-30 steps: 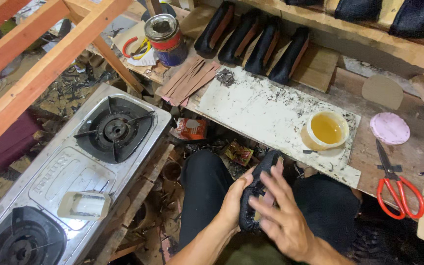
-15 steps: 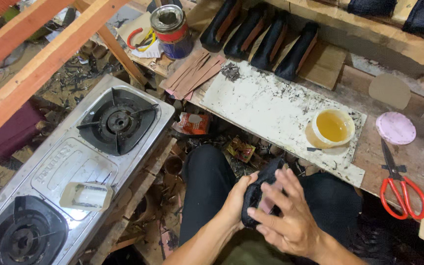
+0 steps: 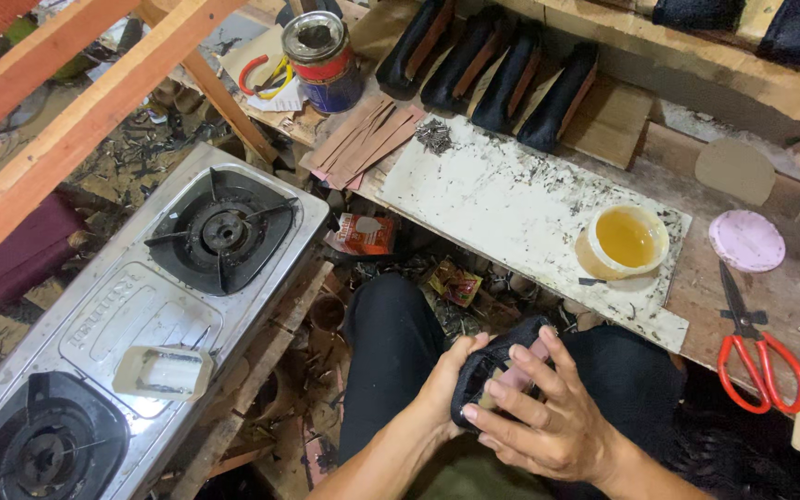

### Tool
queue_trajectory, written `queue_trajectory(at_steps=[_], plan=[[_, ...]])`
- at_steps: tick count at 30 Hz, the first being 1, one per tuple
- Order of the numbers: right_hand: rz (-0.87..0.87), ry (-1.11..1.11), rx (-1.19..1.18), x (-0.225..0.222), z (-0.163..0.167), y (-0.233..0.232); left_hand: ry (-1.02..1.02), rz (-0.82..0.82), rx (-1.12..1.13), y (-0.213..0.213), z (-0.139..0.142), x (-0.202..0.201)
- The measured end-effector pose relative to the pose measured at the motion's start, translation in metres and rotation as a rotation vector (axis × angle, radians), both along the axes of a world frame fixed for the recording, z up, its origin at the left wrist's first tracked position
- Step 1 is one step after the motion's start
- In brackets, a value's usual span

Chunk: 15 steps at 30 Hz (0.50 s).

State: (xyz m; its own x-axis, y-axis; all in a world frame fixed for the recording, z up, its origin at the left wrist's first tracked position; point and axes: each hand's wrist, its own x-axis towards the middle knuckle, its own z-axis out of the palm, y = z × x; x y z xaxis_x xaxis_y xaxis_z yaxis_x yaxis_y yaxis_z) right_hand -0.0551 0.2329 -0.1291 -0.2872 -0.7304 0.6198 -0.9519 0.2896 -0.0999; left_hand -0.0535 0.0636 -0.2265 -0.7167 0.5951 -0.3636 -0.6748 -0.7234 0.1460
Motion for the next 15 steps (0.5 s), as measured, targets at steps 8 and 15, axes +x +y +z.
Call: queue_trajectory(at_steps=[8, 15], plan=[[-0.046, -0.033, -0.069, 0.007, 0.003, 0.004, 0.192, 0.065, -0.138, -0.003, 0.027, -0.003], [-0.069, -0.109, -0.150, 0.018, 0.002, 0.000, 0.614, 0.239, -0.299, -0.013, 0.072, -0.008]])
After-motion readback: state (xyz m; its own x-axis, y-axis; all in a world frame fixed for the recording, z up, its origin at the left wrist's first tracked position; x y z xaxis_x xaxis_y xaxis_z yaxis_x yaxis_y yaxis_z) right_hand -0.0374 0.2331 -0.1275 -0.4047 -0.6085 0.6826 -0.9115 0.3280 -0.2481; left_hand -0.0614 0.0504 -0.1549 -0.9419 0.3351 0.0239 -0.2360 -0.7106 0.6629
